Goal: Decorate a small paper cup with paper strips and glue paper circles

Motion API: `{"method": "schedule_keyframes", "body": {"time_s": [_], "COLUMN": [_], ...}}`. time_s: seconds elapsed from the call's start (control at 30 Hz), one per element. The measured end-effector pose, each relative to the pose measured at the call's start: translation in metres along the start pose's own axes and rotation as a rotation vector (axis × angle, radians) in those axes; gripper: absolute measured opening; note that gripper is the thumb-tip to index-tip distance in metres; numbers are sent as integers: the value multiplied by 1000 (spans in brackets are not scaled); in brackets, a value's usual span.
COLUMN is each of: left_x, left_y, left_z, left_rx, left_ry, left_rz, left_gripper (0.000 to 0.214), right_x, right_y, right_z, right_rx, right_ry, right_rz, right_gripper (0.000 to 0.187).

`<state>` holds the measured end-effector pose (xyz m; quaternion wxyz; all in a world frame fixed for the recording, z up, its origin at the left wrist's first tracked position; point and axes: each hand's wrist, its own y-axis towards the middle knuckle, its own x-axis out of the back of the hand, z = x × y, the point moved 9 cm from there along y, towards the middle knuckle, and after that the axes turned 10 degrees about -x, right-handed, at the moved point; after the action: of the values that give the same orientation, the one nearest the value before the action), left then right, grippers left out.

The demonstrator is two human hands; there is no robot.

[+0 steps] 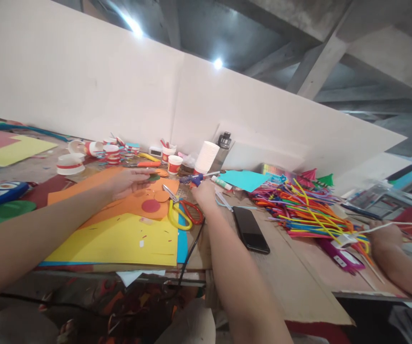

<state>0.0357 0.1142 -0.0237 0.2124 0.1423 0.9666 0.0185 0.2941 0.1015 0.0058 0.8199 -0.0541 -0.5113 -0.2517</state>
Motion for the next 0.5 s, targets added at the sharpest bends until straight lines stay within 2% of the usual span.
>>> {"method": "schedule_keyframes", "body": {"time_s": [0.17,0.33,0.4,0.5], "left_x": [20,33,34,35], "left_y": [10,10,8,7], "left_z": [-1,-10,-10,-10], "left_rx": [-42,-81,-59,-55], "left_ry": [-21,-24,-13,-13], "left_rz": [-116,-215,-232,-242], "left_gripper": [16,16,17,17], "right_x": [16,17,14,5], "right_y": [-2,0,-3,-17], "right_z": [1,1,6,24], "right_rx": [8,7,10,31], "right_ry": [250,474,644,981], "right_rz": [-28,-44,19,263], "right_gripper": [26,31,36,42]}}
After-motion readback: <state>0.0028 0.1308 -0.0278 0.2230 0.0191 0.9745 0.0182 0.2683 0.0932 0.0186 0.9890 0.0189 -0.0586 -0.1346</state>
